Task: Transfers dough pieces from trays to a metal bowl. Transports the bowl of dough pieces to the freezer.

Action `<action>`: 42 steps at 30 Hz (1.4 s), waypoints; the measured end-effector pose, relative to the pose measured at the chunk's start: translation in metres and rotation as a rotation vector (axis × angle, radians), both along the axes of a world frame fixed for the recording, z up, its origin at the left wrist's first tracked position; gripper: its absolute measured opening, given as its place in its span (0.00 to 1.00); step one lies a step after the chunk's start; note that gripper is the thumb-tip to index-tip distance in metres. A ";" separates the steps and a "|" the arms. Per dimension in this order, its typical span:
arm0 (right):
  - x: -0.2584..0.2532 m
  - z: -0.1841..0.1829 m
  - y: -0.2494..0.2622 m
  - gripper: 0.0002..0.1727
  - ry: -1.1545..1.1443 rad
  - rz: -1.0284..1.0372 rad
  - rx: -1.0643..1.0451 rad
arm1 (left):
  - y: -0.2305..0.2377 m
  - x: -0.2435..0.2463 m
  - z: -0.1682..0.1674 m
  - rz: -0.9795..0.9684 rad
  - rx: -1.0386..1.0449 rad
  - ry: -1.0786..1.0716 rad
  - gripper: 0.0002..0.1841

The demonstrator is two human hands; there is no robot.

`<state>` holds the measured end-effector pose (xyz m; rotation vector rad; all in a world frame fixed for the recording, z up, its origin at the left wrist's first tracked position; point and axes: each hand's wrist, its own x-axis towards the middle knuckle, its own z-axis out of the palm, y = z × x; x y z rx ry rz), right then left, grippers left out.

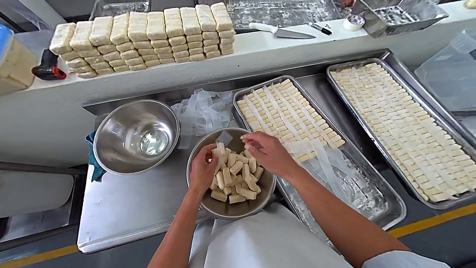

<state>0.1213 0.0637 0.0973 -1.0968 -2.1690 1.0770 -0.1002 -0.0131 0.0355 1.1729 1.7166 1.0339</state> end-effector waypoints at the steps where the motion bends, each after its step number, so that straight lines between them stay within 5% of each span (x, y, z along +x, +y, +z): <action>1: -0.004 0.001 -0.003 0.21 -0.037 0.052 0.014 | -0.002 0.003 0.005 -0.024 0.034 -0.054 0.18; 5: -0.018 -0.007 -0.013 0.34 -0.187 0.246 0.013 | -0.006 0.011 0.026 -0.116 0.163 -0.354 0.21; 8: -0.020 -0.014 -0.013 0.28 -0.140 0.250 -0.092 | -0.009 0.008 0.037 -0.109 0.170 -0.534 0.22; 10: -0.018 -0.019 -0.015 0.15 -0.028 0.209 -0.071 | -0.010 0.006 0.041 -0.076 0.139 -0.542 0.16; 16: -0.004 0.002 -0.006 0.15 -0.014 -0.056 0.012 | -0.002 0.000 0.024 -0.015 0.012 0.260 0.25; 18: -0.002 0.011 0.001 0.15 0.000 -0.156 0.018 | 0.000 0.001 0.019 -0.010 -0.048 0.317 0.27; 22: 0.003 0.019 0.009 0.14 -0.056 -0.270 0.047 | -0.003 0.012 0.027 -0.013 0.011 -0.082 0.21; 25: -0.011 0.019 -0.016 0.11 -0.169 -0.163 0.120 | -0.007 0.028 0.042 -0.110 -0.033 -0.498 0.22; 27: -0.023 0.014 -0.041 0.10 -0.231 -0.011 0.130 | -0.006 0.038 0.047 -0.105 -0.019 -0.471 0.18; 29: -0.022 0.009 -0.055 0.21 -0.246 0.077 -0.030 | 0.000 0.033 0.045 -0.065 0.036 -0.332 0.14; 34: 0.027 -0.018 -0.070 0.27 -0.204 0.029 -0.414 | 0.072 -0.022 0.040 0.047 0.064 -0.125 0.17; 38: 0.060 -0.040 -0.081 0.23 -0.194 -0.004 -0.404 | 0.155 -0.068 0.023 0.156 -0.263 -0.121 0.26; 42: 0.098 -0.048 -0.075 0.19 -0.182 -0.221 -0.368 | 0.173 -0.089 0.016 0.162 -0.314 -0.018 0.29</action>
